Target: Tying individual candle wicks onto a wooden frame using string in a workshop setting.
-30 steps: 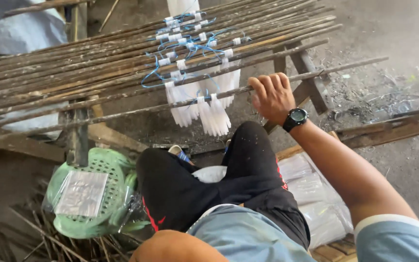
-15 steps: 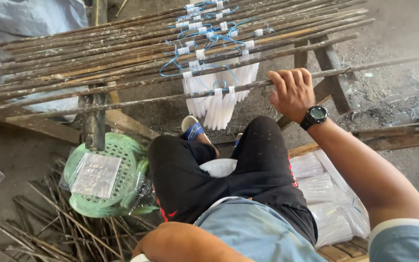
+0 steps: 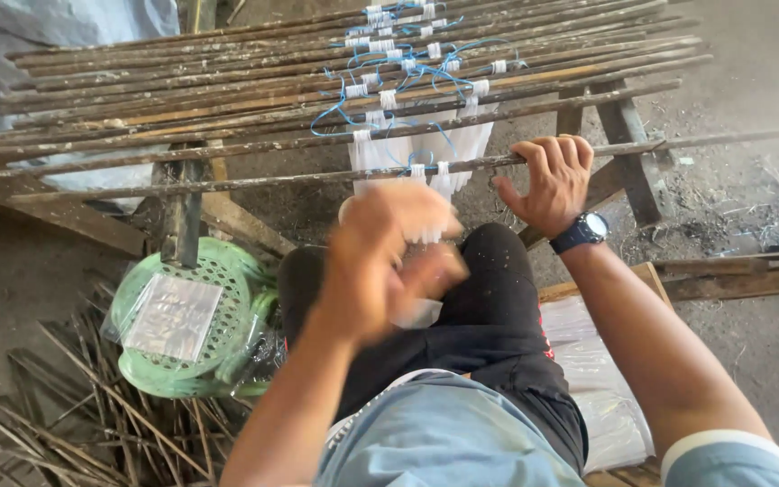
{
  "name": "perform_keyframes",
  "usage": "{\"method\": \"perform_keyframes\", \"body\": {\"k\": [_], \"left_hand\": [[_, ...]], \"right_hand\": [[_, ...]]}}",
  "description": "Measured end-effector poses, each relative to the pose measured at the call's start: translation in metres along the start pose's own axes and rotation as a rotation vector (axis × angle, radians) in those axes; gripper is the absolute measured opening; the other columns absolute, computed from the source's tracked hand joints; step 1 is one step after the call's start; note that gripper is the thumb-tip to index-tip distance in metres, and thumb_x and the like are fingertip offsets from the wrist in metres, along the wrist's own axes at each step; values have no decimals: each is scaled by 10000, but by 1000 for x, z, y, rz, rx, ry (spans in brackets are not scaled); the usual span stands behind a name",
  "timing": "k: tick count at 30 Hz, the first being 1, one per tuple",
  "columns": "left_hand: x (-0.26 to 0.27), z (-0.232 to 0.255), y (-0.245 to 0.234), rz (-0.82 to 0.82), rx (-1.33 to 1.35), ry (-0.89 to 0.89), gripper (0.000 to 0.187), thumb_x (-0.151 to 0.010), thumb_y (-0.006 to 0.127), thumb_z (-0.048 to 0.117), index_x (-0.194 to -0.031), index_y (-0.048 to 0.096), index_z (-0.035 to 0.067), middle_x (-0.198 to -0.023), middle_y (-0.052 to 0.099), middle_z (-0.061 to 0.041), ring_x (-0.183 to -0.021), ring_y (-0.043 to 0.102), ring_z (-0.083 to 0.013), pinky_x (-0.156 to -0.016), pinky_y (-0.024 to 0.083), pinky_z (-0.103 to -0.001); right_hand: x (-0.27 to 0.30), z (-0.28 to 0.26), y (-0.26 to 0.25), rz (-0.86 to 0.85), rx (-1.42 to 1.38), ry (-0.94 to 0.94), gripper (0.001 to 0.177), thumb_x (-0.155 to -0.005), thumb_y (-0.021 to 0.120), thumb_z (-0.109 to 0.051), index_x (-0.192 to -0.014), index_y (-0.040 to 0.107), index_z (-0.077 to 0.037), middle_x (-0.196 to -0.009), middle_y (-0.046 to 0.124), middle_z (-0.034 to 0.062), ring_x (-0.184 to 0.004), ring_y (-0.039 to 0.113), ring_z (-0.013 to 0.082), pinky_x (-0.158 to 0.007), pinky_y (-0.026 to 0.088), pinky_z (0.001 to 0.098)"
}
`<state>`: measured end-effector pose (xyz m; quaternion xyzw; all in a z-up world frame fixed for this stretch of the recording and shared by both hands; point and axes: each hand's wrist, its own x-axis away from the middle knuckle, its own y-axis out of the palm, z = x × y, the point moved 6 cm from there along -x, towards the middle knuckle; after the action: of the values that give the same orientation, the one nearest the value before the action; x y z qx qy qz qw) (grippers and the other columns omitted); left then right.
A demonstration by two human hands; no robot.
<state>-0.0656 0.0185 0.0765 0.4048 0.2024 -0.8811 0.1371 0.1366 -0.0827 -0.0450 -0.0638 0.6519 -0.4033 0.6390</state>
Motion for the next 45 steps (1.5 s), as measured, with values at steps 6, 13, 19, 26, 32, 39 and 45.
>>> {"method": "perform_keyframes", "body": {"k": [6,13,19,26,32,39,45], "left_hand": [[36,-139,-44,-29,-974,-265,263,-764,596,378,-903,577,156,-859,541,-11,-804,546,-240,-682,417,-383],[50,-154,-39,-34,-1163,-165,327,-748,574,473,-895,552,182,-764,498,28,-763,499,-174,-763,353,-345],[54,-156,-39,24,-1177,-139,333,-760,540,493,-887,540,185,-770,485,25,-780,492,-165,-782,342,-342],[52,-151,-42,327,-1156,20,392,-838,412,527,-950,534,172,-1102,498,-48,-1012,491,-241,-858,337,-404],[41,-167,-49,393,-1224,58,422,-846,418,508,-1068,506,161,-1266,432,-123,-1155,432,-275,-984,205,-414],[35,-169,-48,331,-1254,61,371,-860,401,490,-990,541,173,-1213,502,-71,-1116,475,-226,-981,211,-382],[21,-165,-45,230,-1188,110,247,-861,487,367,-825,598,149,-943,588,-2,-932,582,-200,-889,345,-364]], "right_hand": [[-31,-11,2,-68,-141,255,392,-910,414,-496,-812,579,-154,-684,508,28,-684,520,239,-794,323,380],[-65,-34,28,-235,-892,523,133,-809,559,-248,-829,601,-123,-718,613,33,-723,597,176,-704,420,322],[-32,26,54,58,-1652,1015,125,-900,428,-148,-893,513,-56,-786,580,107,-731,604,138,-722,518,263],[-40,31,59,-45,-1479,864,316,-928,408,-273,-975,522,18,-851,603,153,-800,614,171,-756,508,325],[-51,70,48,-49,-620,441,329,-797,636,-357,-1001,567,-109,-968,558,77,-938,539,254,-834,412,361],[-52,58,46,-64,-502,423,473,-882,318,-546,-1060,514,-155,-1073,536,2,-1002,494,186,-886,299,326],[-63,50,42,58,-346,345,538,-929,158,-484,-957,575,-145,-958,582,4,-881,543,203,-839,317,291]]}}
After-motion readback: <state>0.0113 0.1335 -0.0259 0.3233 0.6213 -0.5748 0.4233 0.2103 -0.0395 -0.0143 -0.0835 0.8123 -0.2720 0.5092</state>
